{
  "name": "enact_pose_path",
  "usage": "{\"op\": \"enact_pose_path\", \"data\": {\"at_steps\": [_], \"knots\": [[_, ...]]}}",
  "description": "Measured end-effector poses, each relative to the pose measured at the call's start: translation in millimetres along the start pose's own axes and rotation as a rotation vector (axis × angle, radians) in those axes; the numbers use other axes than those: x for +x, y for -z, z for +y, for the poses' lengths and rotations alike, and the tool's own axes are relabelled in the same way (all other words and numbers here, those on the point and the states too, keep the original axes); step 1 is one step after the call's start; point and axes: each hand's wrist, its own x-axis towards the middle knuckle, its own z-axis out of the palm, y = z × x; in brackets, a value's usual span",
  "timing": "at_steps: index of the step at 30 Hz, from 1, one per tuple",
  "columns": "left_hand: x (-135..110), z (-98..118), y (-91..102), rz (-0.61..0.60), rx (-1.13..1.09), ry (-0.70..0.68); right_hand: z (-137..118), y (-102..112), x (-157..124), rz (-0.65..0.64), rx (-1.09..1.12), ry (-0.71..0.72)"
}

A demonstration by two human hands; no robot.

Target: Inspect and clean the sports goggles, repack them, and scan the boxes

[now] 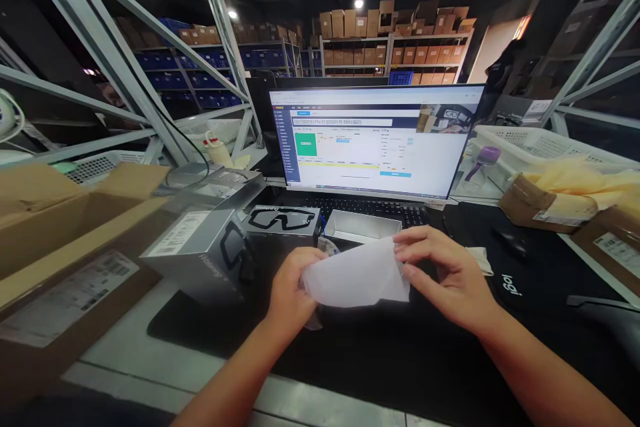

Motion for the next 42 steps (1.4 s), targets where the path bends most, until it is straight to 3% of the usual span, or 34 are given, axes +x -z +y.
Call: {"op": "enact_pose_path", "data": {"at_steps": [4,11,14,19,23,26,31,37,39,40,42], "knots": [[0,-2,1.4,-0.005,-0.018,-0.003,-3,-2,0,-0.175,-0.002,-0.084],[0,4,-0.1,-0.037,-0.073,0.101,8,-10,0,-0.103,-0.108,-0.01],[3,3,-0.6,-0.069,-0.265,0.254,10,-10,-1,-0.034,-0.133,0.016],[9,-4,4.2,-0.174,-0.804,0.628,20,-6,2,0.142,-0.043,-0.172],[10,-5,7.8,-0.055,-0.909,0.88,30,-9,4,0.134,0.044,-0.204],[12,-3,8.8,0.072,-0.863,0.938,34,-11,5,0.124,0.095,-0.22],[14,-6,7.6,0.2,-0.758,0.903,41,0,9,0.146,0.14,-0.282],[16,-23,11.9,0.431,-0.553,0.78,62,49,20,0.453,0.454,-0.499],[16,-23,15.8,0.393,-0.406,0.726,64,63,22,0.504,0.519,-0.51],[16,-22,17.2,0.311,-0.245,0.677,64,67,23,0.516,0.532,-0.506],[14,-16,17.5,0.037,0.228,0.534,62,70,24,0.509,0.545,-0.51]]}}
